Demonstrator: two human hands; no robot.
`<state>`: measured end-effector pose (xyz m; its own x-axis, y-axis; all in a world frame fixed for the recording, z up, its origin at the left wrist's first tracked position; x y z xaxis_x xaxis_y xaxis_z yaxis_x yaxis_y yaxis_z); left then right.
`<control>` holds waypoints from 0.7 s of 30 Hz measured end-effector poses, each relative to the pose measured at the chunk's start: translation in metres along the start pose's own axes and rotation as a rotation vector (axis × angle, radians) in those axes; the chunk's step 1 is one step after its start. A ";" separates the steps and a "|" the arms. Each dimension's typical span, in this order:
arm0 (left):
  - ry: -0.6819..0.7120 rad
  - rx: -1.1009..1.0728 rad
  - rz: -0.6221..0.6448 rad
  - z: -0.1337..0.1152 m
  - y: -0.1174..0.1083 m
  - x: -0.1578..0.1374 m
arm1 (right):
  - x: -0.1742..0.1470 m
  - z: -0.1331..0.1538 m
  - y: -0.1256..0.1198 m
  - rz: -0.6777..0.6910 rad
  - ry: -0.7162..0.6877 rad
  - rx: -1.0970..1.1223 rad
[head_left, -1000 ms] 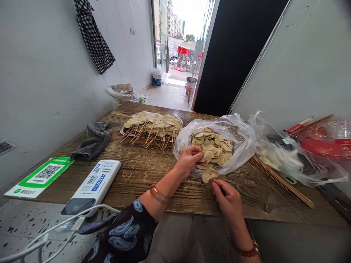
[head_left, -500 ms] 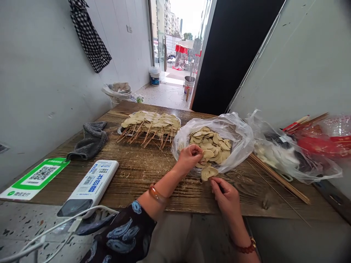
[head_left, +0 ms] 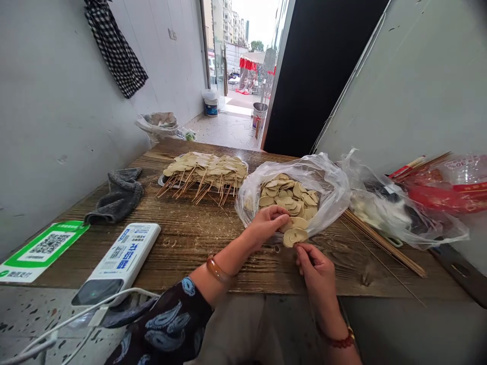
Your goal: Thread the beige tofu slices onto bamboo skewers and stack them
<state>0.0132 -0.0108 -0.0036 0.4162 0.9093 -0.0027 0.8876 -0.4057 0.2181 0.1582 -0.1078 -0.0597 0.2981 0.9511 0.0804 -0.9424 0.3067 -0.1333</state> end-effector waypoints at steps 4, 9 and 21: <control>-0.101 -0.122 0.114 0.002 0.001 -0.002 | -0.001 -0.002 -0.001 0.004 -0.007 0.024; -0.125 -0.163 0.237 0.004 0.004 -0.004 | 0.001 -0.001 -0.001 0.019 -0.037 -0.020; -0.031 -0.141 0.084 0.007 0.005 0.001 | 0.004 0.002 0.001 -0.007 -0.175 -0.145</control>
<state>0.0195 -0.0124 -0.0097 0.4956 0.8685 -0.0078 0.8137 -0.4611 0.3539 0.1579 -0.1037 -0.0572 0.2618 0.9322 0.2500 -0.9049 0.3271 -0.2722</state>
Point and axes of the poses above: each hand's wrist, its own x-axis towards the middle knuckle, its own y-axis out of the palm, z = x × y, the point moved 1 cm from there along x, towards the middle knuckle, and after that the axes turned 3 degrees about x, right-handed, at the moved point
